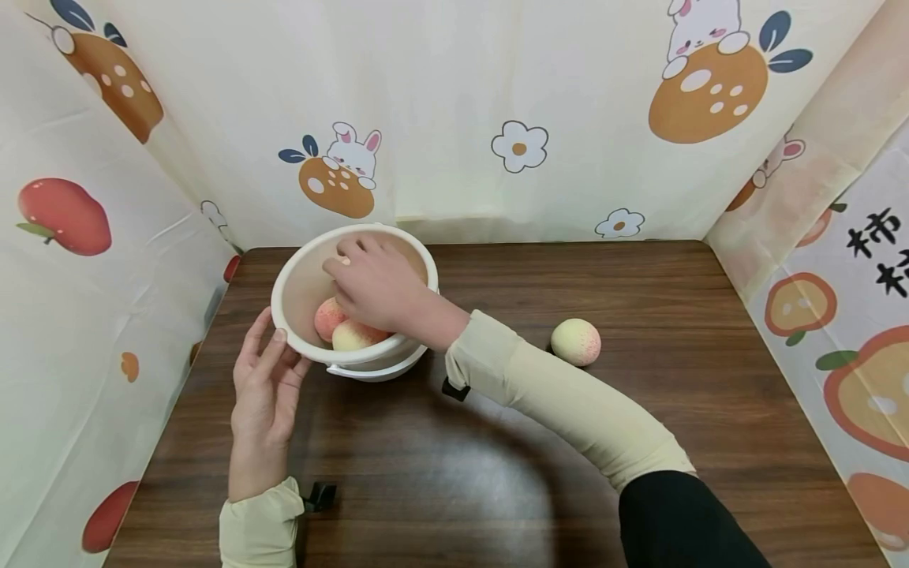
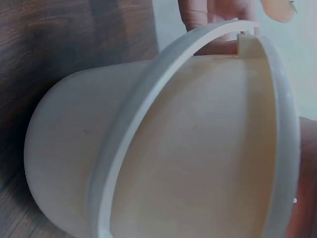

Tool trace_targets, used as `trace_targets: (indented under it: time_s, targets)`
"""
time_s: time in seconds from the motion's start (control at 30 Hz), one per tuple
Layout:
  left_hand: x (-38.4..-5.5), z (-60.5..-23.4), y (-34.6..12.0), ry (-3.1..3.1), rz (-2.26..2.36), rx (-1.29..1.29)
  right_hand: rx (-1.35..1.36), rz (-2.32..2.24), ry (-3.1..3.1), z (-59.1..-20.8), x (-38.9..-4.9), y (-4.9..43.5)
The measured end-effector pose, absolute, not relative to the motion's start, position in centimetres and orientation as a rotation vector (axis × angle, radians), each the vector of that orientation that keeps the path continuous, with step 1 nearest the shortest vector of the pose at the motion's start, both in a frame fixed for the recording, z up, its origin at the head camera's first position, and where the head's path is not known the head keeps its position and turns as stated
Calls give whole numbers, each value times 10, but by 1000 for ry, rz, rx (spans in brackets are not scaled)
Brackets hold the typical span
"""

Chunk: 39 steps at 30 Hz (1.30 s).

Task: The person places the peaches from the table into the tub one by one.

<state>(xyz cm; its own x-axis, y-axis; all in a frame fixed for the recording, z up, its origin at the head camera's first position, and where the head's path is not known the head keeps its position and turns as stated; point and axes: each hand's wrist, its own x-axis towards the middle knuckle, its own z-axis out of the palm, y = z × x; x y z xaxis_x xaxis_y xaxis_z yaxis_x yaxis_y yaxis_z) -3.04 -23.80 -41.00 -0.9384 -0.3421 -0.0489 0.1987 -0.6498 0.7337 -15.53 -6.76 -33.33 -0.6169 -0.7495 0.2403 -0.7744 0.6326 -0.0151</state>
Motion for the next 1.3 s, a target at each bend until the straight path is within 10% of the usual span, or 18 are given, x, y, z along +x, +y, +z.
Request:
trace_targets:
  time_s: [1.3]
  targets:
    - [-30,-411,-237,-1059,-2627,267,854,299,-2473,-376,-142,71]
